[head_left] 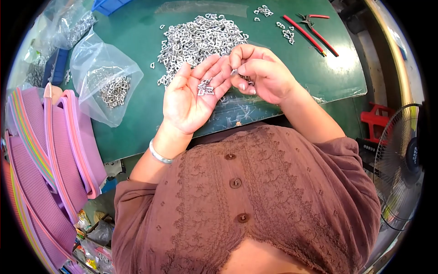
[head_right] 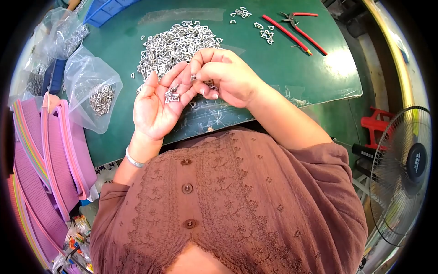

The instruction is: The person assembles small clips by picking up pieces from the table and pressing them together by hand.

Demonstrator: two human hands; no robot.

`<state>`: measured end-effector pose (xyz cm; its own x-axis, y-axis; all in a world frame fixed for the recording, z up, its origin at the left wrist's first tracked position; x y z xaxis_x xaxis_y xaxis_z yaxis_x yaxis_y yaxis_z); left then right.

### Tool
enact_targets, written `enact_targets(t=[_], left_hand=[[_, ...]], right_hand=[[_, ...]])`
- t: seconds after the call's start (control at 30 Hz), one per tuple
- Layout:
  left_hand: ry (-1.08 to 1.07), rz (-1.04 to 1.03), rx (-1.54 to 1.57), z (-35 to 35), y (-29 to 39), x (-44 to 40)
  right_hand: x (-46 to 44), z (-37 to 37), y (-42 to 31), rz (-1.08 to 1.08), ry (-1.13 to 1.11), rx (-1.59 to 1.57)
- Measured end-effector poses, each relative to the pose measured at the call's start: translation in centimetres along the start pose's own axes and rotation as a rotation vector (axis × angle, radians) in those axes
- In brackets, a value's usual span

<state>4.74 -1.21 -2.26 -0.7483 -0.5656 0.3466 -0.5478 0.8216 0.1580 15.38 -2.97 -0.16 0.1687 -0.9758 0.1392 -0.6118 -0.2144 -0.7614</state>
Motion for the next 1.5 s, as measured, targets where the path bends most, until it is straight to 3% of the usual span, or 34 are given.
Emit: enact_targets(t=[0.1,0.23,0.33,0.57,0.77,0.83,0.87,0.93,1.0,1.07,1.17,1.27,1.5], left_hand=[[-0.053,0.040,0.050,0.7,-0.1,-0.2],[0.042,0.016,-0.009,0.4,-0.3,-0.2],[-0.017,0.068,0.024,0.0,-0.5,0.0],[0.009,0.057,0.011,0.3,-0.6,-0.1],[0.011,0.058,0.004,0.4,-0.8,-0.2],[0.058,0.045,-0.024,0.3,-0.7,-0.1],[-0.029,0.089,0.022,0.2,-0.8,-0.2],[-0.201,0.177,0.115,-0.2,-0.9,-0.2],[-0.029,0.087,0.031,-0.2,-0.9,0.0],[0.028,0.040,0.009,-0.2,-0.8,0.1],[-0.004,0.040,0.021,0.0,-0.9,-0.1],[0.064,0.040,-0.035,-0.2,-1.2,0.0],[0.057,0.060,-0.061,0.1,-0.9,0.1]], right_hand=[[0.0,-0.1,0.2,-0.042,-0.047,-0.006],[0.0,-1.4,-0.4,0.160,0.033,0.668],[0.4,-2.0,-0.8,0.376,0.003,0.994],[0.6,-2.6,-0.8,0.540,-0.016,1.124],[0.6,-2.3,-0.7,0.510,0.005,1.126],[0.5,-1.7,-0.6,0.388,0.013,0.988],[0.4,-1.5,-0.6,0.328,0.016,0.919],[0.4,-1.5,-0.2,0.124,-0.012,0.374],[0.5,-0.3,-0.2,-0.061,0.019,0.113],[0.2,0.0,-0.5,-0.009,0.006,-0.047],[0.1,0.3,-0.9,-0.014,0.077,-0.087],[0.2,-0.1,-0.9,-0.108,0.067,0.108],[-0.1,-0.9,-0.9,0.098,0.040,0.671]])
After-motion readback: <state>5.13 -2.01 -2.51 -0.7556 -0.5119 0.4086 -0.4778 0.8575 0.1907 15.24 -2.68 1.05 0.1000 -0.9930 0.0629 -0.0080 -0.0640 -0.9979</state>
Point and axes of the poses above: each hand's wrist, its own x-axis away from the middle knuckle, its own z-axis out of the back of the hand, y = z × x, the point moved 7 cm from there along -x, towards the middle knuckle, and after that the axes turned 6 degrees about y, right-handed, at the moved point
